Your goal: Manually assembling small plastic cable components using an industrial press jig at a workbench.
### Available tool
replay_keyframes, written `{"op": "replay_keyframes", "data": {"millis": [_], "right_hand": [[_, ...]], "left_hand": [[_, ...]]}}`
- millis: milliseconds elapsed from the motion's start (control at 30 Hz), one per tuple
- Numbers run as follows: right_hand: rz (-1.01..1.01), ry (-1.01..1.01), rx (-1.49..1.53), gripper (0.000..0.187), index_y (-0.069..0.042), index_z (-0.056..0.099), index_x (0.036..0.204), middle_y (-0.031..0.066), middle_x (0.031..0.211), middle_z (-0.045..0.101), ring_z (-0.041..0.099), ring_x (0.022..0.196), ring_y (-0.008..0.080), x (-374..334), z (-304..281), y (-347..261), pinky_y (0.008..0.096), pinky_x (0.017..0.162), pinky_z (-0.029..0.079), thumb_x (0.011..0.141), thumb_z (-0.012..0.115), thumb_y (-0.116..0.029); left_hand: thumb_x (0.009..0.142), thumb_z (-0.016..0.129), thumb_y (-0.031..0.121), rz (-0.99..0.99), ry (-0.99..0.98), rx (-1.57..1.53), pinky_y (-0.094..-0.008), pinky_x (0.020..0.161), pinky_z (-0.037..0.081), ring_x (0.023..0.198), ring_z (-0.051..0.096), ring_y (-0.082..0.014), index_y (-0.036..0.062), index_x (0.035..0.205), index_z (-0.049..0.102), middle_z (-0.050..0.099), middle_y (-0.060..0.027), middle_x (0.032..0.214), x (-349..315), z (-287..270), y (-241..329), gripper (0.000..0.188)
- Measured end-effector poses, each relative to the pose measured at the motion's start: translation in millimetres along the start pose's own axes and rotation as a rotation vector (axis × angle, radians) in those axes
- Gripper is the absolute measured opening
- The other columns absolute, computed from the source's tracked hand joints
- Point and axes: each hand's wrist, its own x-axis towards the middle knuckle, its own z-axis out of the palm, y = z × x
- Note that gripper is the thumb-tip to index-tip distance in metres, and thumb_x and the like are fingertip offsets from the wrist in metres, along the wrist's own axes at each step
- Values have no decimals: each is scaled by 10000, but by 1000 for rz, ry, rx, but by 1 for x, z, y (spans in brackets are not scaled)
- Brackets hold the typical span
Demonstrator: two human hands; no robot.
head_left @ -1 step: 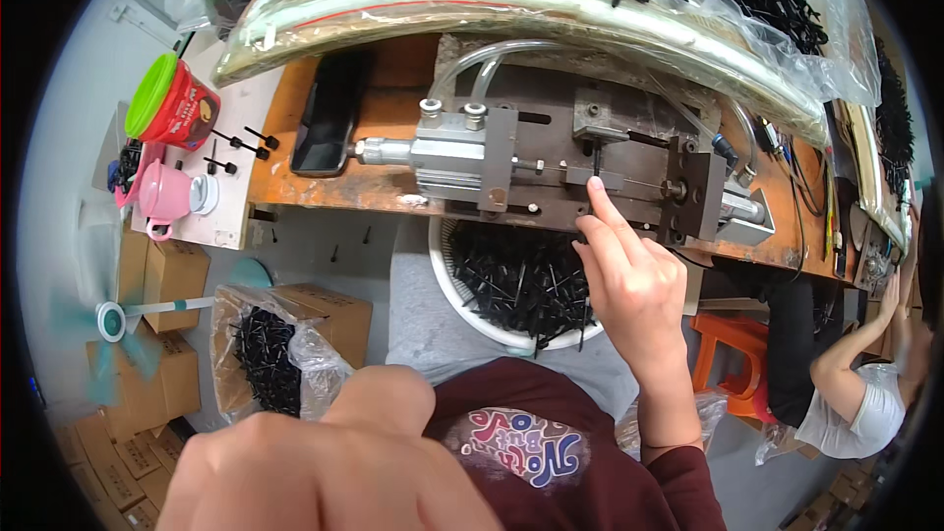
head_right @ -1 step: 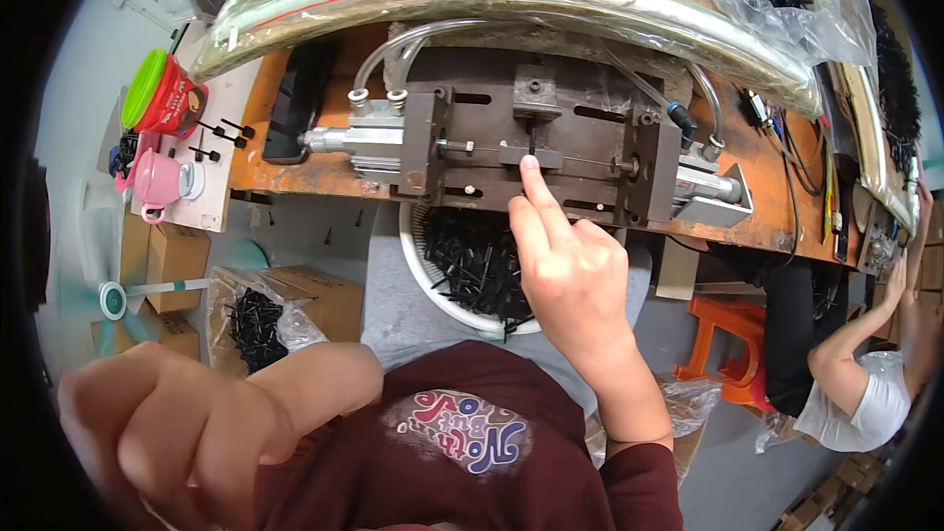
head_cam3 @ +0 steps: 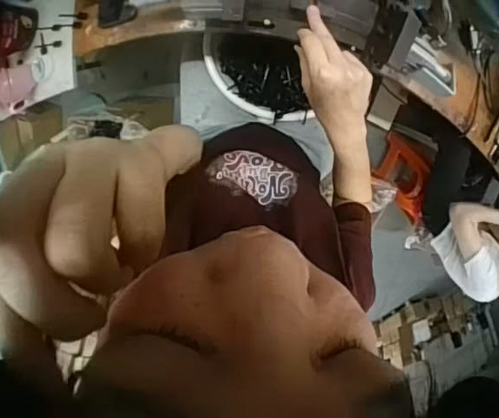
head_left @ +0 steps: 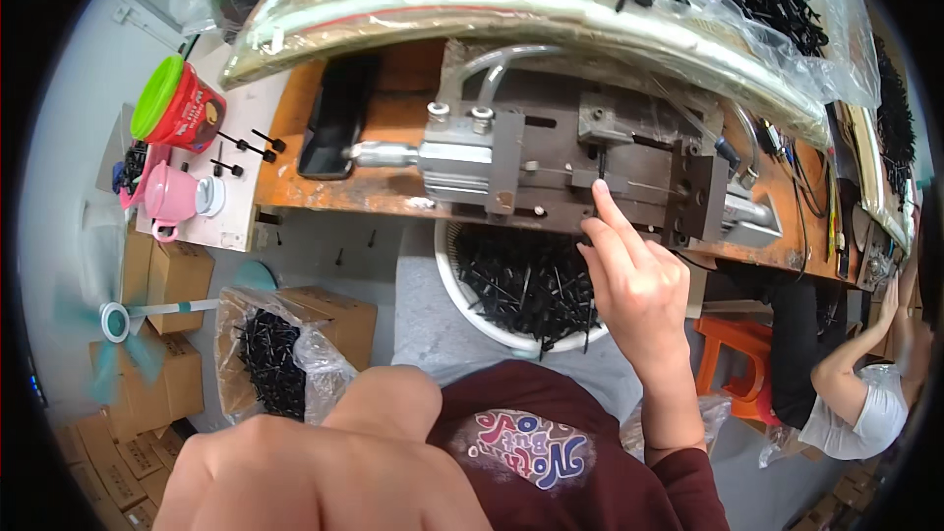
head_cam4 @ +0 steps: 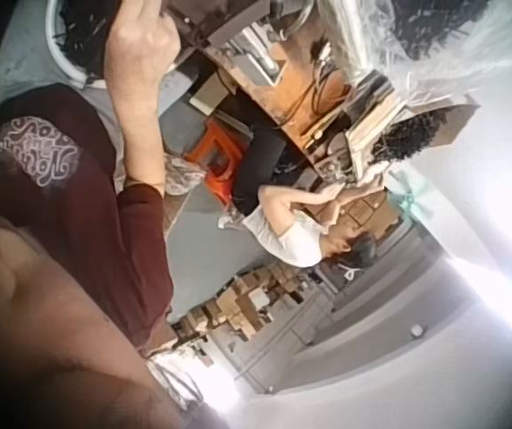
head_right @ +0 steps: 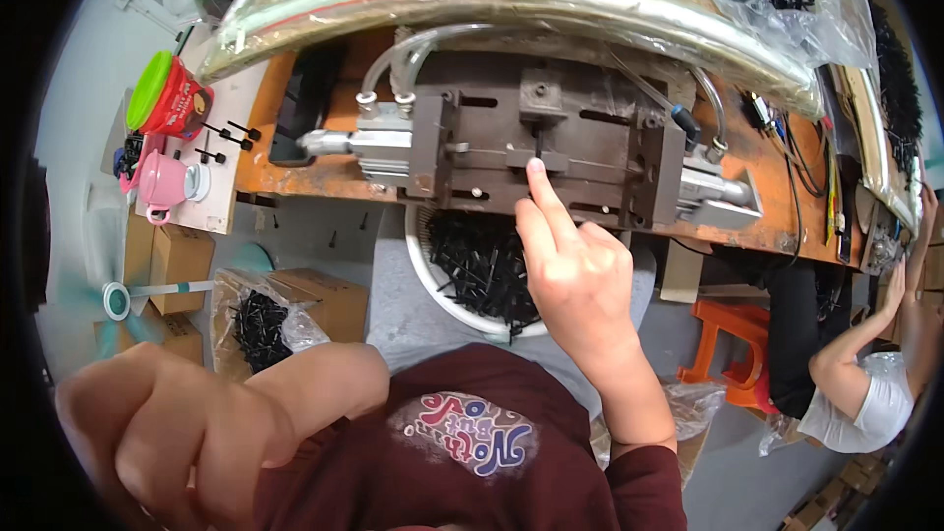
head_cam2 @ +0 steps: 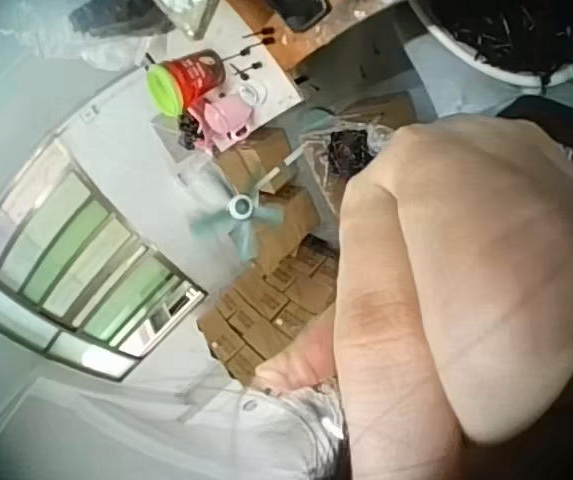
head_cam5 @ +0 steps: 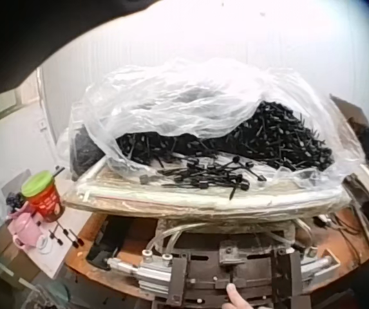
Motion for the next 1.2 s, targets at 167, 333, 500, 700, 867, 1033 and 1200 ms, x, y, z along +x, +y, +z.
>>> {"op": "replay_keyframes", "data": {"millis": [167, 333, 500, 700, 867, 1033, 1200], "right_hand": [[-78, 103, 58, 184, -42, 679, 924, 127, 1213, 678, 560, 513, 147, -9, 2, 1, 268, 538, 481, 748, 721, -77], [-157, 49, 216, 156, -14, 666, 880, 142, 1197, 674, 594, 614, 123, -29, -5, -14, 268, 552, 451, 736, 706, -61], [-167, -96, 321, 157, -35, 665, 889, 132, 1206, 663, 623, 682, 141, -52, 2, -19, 284, 582, 475, 743, 693, -87], [-77, -104, 573, 253, -34, 695, 989, 116, 1096, 704, 668, 773, 234, -48, -12, -19, 346, 675, 521, 784, 762, -166], [-49, 460, 1047, 192, -2, 653, 1019, 148, 1105, 665, 670, 865, 212, -11, -87, -58, 338, 753, 535, 850, 673, -90], [-495, 1089, 1453, 299, -10, 579, 1157, 106, 1252, 573, 639, 977, 234, -1, -99, -96, 395, 846, 508, 908, 588, -175], [-777, 1453, 1490, 408, -17, 506, 1295, 63, 1399, 481, 608, 1090, 256, 7, -97, -112, 452, 938, 482, 967, 502, -259]], "left_hand": [[865, 658, 19, -57, -134, -110, -233, 456, 397, 570, 489, -116, 69, 676, 632, 529, -37, 720, -2, 13, 22, 198], [883, 668, 46, -259, -590, -193, -243, 469, 425, 526, 502, -135, 66, 635, 618, 515, -31, 640, 9, -6, 21, 254], [950, 579, 89, -228, -763, -179, -316, 519, 468, 533, 537, -182, 64, 615, 578, 525, -53, 627, 11, -15, -5, 336], [896, 621, 95, -449, -762, 734, -337, 694, 539, 684, 649, -237, 30, 765, 707, 652, -68, 713, -20, -34, -23, 170], [984, 553, 214, -148, -93, 474, -359, 777, 529, 889, 643, -240, 13, 1021, 673, 685, -144, 967, -16, -32, -19, 237], [998, 503, 191, 281, 99, 254, -329, 881, 467, 1026, 601, -189, 44, 1133, 634, 670, -131, 1079, -25, 10, -32, 238], [1013, 453, 167, 696, 156, 119, -299, 984, 405, 1162, 559, -138, 74, 1245, 595, 654, -119, 1191, -26, 49, -59, 287]]}}
